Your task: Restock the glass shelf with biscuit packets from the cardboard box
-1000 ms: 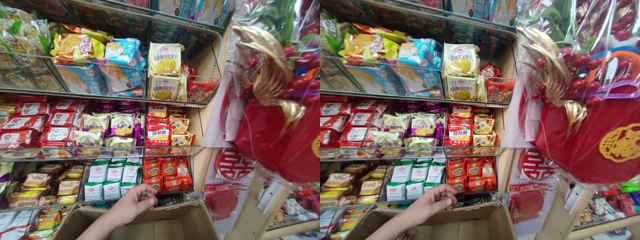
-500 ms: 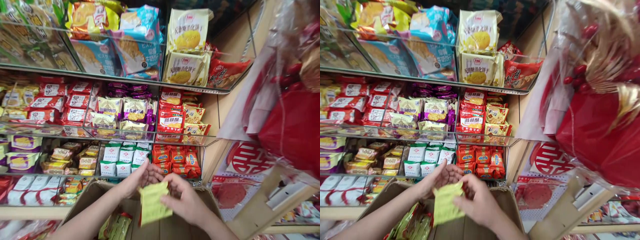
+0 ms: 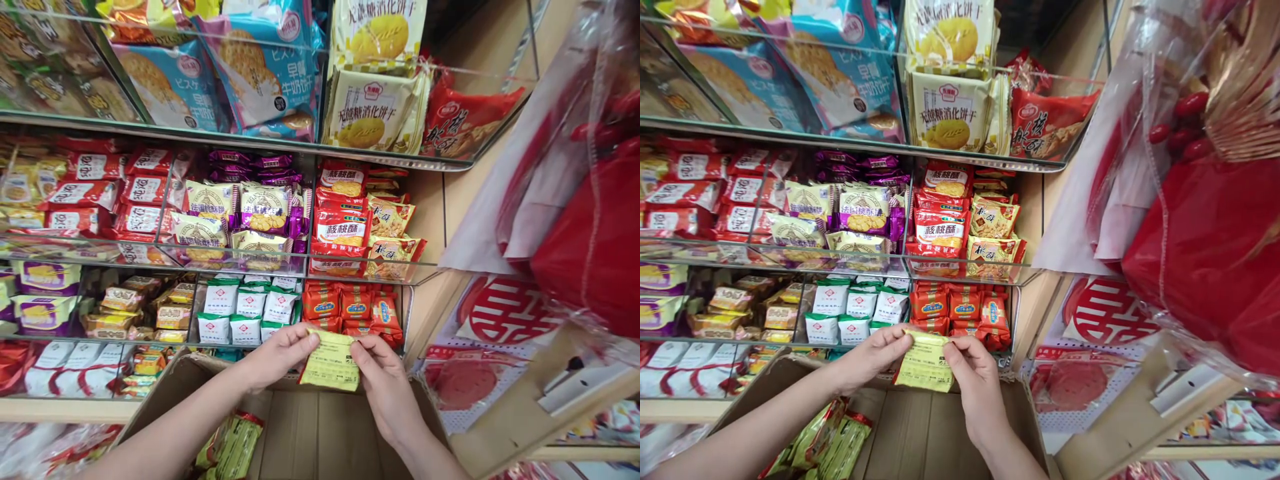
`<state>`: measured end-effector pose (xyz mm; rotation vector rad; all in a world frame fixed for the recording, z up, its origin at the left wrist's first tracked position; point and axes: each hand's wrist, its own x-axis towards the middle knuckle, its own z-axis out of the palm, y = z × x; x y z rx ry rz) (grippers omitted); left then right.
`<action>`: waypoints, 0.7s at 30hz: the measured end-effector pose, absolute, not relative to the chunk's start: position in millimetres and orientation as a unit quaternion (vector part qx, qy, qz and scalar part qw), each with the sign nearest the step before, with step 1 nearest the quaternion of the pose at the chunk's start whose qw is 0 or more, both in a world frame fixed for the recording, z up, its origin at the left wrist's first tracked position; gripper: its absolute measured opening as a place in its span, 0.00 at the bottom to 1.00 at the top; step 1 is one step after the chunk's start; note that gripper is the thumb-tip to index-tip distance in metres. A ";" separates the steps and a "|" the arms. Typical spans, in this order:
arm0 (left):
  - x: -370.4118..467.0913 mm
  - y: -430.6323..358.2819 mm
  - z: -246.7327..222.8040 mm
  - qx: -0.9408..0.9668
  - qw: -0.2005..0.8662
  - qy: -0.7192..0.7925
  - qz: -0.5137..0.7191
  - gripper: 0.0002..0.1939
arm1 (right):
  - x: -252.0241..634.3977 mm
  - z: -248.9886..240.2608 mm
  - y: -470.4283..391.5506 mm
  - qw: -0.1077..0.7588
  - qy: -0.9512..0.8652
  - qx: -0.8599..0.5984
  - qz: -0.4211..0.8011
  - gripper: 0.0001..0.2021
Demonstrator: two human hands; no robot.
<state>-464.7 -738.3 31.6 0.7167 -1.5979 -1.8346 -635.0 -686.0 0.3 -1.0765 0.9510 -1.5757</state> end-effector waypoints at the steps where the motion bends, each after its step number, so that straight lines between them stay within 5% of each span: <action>1: -464.4 -738.6 32.0 0.272 0.286 -0.599 -0.697 0.22 | -637.3 -0.7 -686.4 0.461 0.392 -0.441 -0.663 0.08; 4: -462.9 -739.8 32.1 0.262 0.248 -0.587 -0.724 0.30 | -645.4 -2.6 -685.3 0.333 0.411 -0.503 -0.684 0.04; 9: -458.0 -738.4 32.4 0.253 0.270 -0.617 -0.694 0.23 | -651.6 -2.7 -674.8 0.195 0.366 -0.650 -0.636 0.13; 12: -456.8 -738.0 33.7 0.250 0.341 -0.632 -0.650 0.19 | -646.9 -3.7 -671.1 0.250 0.363 -0.652 -0.617 0.16; 18: -459.8 -741.8 30.1 0.173 0.392 -0.653 -0.625 0.23 | -634.3 -4.0 -677.5 0.510 0.398 -0.465 -0.604 0.26; 21: -460.4 -743.7 27.7 0.171 0.383 -0.651 -0.633 0.25 | -633.1 -5.2 -680.2 0.529 0.398 -0.444 -0.604 0.27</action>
